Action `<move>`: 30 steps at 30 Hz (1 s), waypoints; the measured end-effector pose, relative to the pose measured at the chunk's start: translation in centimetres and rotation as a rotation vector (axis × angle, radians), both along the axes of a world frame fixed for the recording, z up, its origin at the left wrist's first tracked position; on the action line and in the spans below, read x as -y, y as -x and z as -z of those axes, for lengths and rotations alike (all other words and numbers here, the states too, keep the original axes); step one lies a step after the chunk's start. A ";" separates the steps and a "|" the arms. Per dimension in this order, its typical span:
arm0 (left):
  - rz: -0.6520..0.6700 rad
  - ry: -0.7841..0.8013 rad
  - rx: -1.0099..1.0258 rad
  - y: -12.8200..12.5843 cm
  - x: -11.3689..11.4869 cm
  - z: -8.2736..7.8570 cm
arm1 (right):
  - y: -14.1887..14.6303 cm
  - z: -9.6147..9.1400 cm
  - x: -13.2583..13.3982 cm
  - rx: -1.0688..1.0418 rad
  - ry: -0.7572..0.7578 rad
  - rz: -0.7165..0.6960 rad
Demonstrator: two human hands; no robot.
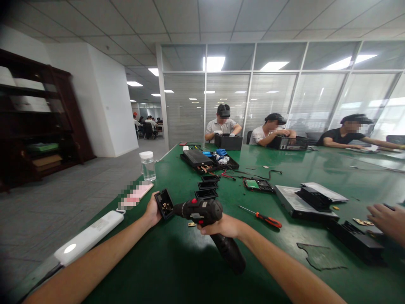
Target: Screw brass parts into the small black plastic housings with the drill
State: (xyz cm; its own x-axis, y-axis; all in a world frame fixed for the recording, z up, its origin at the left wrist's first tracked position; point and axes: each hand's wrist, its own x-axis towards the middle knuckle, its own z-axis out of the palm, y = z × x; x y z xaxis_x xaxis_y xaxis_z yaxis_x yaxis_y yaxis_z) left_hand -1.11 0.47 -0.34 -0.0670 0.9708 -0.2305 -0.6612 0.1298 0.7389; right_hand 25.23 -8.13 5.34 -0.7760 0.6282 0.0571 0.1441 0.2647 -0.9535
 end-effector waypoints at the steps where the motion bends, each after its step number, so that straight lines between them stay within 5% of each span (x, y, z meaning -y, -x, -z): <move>1: 0.000 0.005 0.007 0.0 0.0 0.0 | 0.0 0.0 0.0 0.003 -0.001 -0.001; 30: 0.030 0.002 -0.007 0.2 -0.2 0.3 | 0.0 -0.3 0.1 -0.006 -0.023 -0.018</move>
State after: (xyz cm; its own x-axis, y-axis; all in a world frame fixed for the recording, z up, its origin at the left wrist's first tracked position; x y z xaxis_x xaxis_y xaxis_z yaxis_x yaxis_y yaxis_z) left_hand -1.30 0.63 -0.62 -0.0395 0.9718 -0.2325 -0.6520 0.1513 0.7430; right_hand 25.20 -8.26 5.65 -0.7867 0.6127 0.0760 0.1332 0.2887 -0.9481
